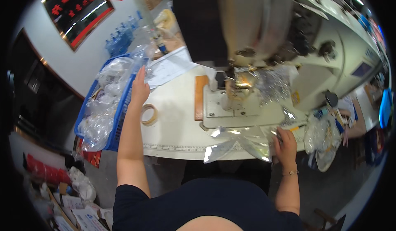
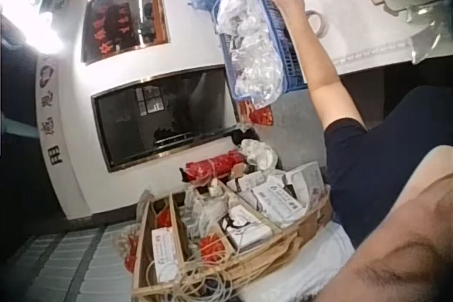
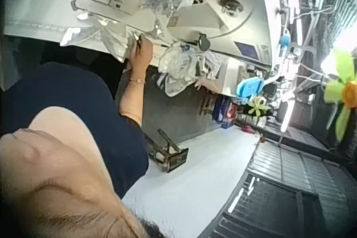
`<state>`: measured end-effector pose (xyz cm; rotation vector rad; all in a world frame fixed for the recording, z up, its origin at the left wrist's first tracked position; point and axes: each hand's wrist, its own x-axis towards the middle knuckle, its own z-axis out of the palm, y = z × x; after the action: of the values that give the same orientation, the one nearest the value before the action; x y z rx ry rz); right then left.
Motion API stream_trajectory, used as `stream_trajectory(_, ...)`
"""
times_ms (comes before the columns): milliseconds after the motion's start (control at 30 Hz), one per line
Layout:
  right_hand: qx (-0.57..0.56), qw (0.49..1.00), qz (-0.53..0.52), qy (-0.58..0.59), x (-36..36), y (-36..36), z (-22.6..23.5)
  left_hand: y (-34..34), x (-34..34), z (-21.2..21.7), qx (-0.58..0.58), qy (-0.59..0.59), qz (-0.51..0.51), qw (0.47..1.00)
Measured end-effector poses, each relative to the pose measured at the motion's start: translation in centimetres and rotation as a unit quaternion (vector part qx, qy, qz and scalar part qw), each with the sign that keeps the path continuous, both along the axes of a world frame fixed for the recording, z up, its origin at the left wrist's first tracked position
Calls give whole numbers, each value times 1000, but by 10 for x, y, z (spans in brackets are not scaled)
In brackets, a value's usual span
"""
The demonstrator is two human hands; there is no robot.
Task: The person sews small, shiny, star-shaped decorations into clear plastic bags using a sewing machine. They repeatedly pick up a bag, place it under the needle, sew a short stitch, and then cut the thread with scissors. The finished bags are placed on the table.
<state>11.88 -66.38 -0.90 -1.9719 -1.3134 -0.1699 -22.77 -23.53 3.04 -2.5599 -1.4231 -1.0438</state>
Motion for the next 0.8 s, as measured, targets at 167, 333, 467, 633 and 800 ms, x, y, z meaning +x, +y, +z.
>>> stream_trajectory(167, -34, 998, -28, -43, 8, -1, -8, -74, 61, -32, -78, 49, -153, 984)
stream_trajectory(333, -29, 994, -35, -98, 12, 8, -19, -208, 134, -28, -196, 30, -427, 882)
stream_trajectory(467, -57, 985, -66, -150, 10, 12, -9, -253, 158, -30, -110, 70, -375, 918)
stream_trajectory(633, 4, 996, 17, -91, 12, 21, -6, -249, 163, -40, -178, 2, -372, 911)
stream_trajectory(800, -12, 984, 176, -24, -18, 50, 13, -249, 165, -41, -176, -27, -360, 916)
